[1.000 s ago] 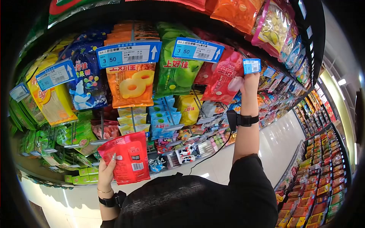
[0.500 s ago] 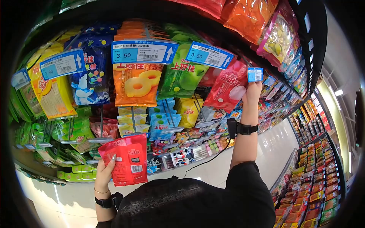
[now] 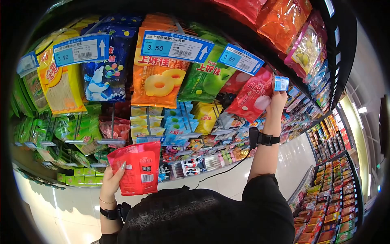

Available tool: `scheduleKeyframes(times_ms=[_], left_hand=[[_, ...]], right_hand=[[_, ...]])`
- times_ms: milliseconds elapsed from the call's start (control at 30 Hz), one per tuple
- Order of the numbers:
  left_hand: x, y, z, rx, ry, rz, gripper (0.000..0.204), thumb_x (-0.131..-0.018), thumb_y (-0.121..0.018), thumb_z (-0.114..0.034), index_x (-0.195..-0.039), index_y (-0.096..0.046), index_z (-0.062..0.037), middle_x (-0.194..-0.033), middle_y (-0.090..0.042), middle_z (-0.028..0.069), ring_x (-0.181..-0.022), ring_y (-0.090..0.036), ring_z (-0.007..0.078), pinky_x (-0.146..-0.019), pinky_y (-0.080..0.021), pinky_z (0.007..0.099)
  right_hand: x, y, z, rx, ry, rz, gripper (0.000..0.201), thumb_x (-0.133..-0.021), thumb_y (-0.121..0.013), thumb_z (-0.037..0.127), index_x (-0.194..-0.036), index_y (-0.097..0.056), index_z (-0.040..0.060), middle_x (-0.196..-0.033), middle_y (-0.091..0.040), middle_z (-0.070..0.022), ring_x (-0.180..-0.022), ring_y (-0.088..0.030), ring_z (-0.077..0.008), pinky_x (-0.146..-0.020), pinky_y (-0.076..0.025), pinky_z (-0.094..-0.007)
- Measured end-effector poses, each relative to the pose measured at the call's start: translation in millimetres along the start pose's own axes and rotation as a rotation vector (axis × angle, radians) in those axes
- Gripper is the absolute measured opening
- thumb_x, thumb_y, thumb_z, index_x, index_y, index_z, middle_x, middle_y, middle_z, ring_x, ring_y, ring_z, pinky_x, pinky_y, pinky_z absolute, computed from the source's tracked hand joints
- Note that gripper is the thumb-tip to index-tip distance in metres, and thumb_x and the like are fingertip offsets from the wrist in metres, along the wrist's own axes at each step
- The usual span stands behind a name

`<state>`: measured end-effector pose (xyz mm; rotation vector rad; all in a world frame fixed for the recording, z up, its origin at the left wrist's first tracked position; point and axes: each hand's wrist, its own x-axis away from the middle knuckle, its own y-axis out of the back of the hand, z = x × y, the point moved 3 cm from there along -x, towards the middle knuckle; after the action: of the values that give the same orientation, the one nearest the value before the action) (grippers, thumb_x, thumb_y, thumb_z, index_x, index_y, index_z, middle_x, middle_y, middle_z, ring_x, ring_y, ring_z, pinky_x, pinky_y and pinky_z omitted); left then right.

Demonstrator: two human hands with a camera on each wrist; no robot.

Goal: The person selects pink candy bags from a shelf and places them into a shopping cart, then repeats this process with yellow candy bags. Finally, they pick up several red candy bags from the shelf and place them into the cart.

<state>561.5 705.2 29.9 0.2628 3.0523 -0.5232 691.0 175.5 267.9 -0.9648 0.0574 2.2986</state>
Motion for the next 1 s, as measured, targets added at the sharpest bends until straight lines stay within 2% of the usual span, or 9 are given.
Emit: scheduleKeyframes(times_ms=[100, 167, 267, 300, 367, 600, 700, 1000], left_hand=[[1, 1, 0, -0.003, -0.011, 0.014, 0.02, -0.09, -0.05, -0.012, -0.103, -0.058, 0.0026, -0.093, -0.061, 0.0026, -0.081, -0.054, 0.0073, -0.072, -0.044, 0.0227], [1, 2, 0, -0.008, -0.021, 0.021, 0.021, -0.09, -0.05, -0.012, -0.103, -0.058, 0.0027, -0.093, -0.061, 0.0025, -0.081, -0.054, 0.0073, -0.072, -0.044, 0.0229], [2, 4, 3, -0.004, -0.045, 0.02, 0.022, -0.091, -0.05, -0.014, -0.103, -0.058, 0.0029, -0.093, -0.061, 0.0024, -0.081, -0.054, 0.0076, -0.072, -0.044, 0.0234], [2, 6, 6, -0.018, -0.039, 0.025, 0.021, -0.091, -0.05, -0.014, -0.102, -0.058, 0.0028, -0.093, -0.061, 0.0025, -0.081, -0.054, 0.0079, -0.073, -0.044, 0.0236], [3, 8, 8, -0.029, -0.033, 0.028, 0.021, -0.091, -0.05, -0.013, -0.102, -0.058, 0.0028, -0.092, -0.061, 0.0025, -0.081, -0.054, 0.0082, -0.073, -0.044, 0.0238], [5, 7, 15, 0.021, 0.005, 0.01, 0.021, -0.09, -0.051, -0.012, -0.102, -0.058, 0.0028, -0.092, -0.063, 0.0037, -0.083, -0.055, 0.0089, -0.074, -0.045, 0.0245], [5, 5, 15, 0.026, 0.012, 0.015, 0.021, -0.09, -0.051, -0.011, -0.104, -0.057, 0.0029, -0.093, -0.063, 0.0042, -0.083, -0.055, 0.0094, -0.075, -0.045, 0.025], [1, 8, 23, -0.036, -0.001, -0.021, 0.021, -0.089, -0.051, -0.01, -0.104, -0.057, 0.0035, -0.093, -0.063, 0.005, -0.084, -0.055, 0.0095, -0.075, -0.044, 0.0251]], right_hand=[[0, 2, 3, 0.015, 0.017, -0.014, 0.015, -0.082, -0.061, 0.006, -0.096, -0.061, 0.0008, -0.088, -0.062, -0.0016, -0.077, -0.055, -0.0098, -0.07, -0.043, -0.0237], [-1, 5, 2, 0.127, -0.004, -0.034, 0.022, -0.083, -0.062, 0.008, -0.102, -0.059, -0.0025, -0.1, -0.062, -0.0066, -0.089, -0.058, -0.0137, -0.081, -0.045, -0.0264], [4, 2, 8, 0.088, 0.023, -0.029, 0.022, -0.083, -0.061, 0.008, -0.102, -0.059, -0.0029, -0.099, -0.062, -0.0066, -0.089, -0.058, -0.0131, -0.081, -0.044, -0.0266], [4, 2, 8, 0.09, 0.024, -0.027, 0.022, -0.083, -0.061, 0.008, -0.102, -0.059, -0.0029, -0.099, -0.062, -0.0066, -0.089, -0.058, -0.0131, -0.081, -0.044, -0.0266], [1, 0, 9, 0.095, 0.017, -0.045, 0.013, -0.083, -0.058, 0.006, -0.093, -0.061, 0.0002, -0.086, -0.061, -0.0015, -0.076, -0.054, -0.0094, -0.068, -0.043, -0.0243], [-2, -12, 17, 0.034, 0.001, 0.0, 0.015, -0.081, -0.06, 0.008, -0.094, -0.061, -0.0003, -0.087, -0.061, -0.0038, -0.077, -0.056, -0.0114, -0.068, -0.045, -0.0259], [6, -20, 24, 0.045, -0.043, -0.013, 0.019, -0.078, -0.066, 0.009, -0.094, -0.061, -0.0006, -0.089, -0.062, -0.0053, -0.078, -0.058, -0.0132, -0.07, -0.046, -0.0274], [5, -7, 13, 0.072, -0.063, 0.004, 0.025, -0.077, -0.069, 0.012, -0.097, -0.06, 0.0007, -0.091, -0.062, -0.0042, -0.08, -0.057, -0.0121, -0.072, -0.046, -0.0272]])
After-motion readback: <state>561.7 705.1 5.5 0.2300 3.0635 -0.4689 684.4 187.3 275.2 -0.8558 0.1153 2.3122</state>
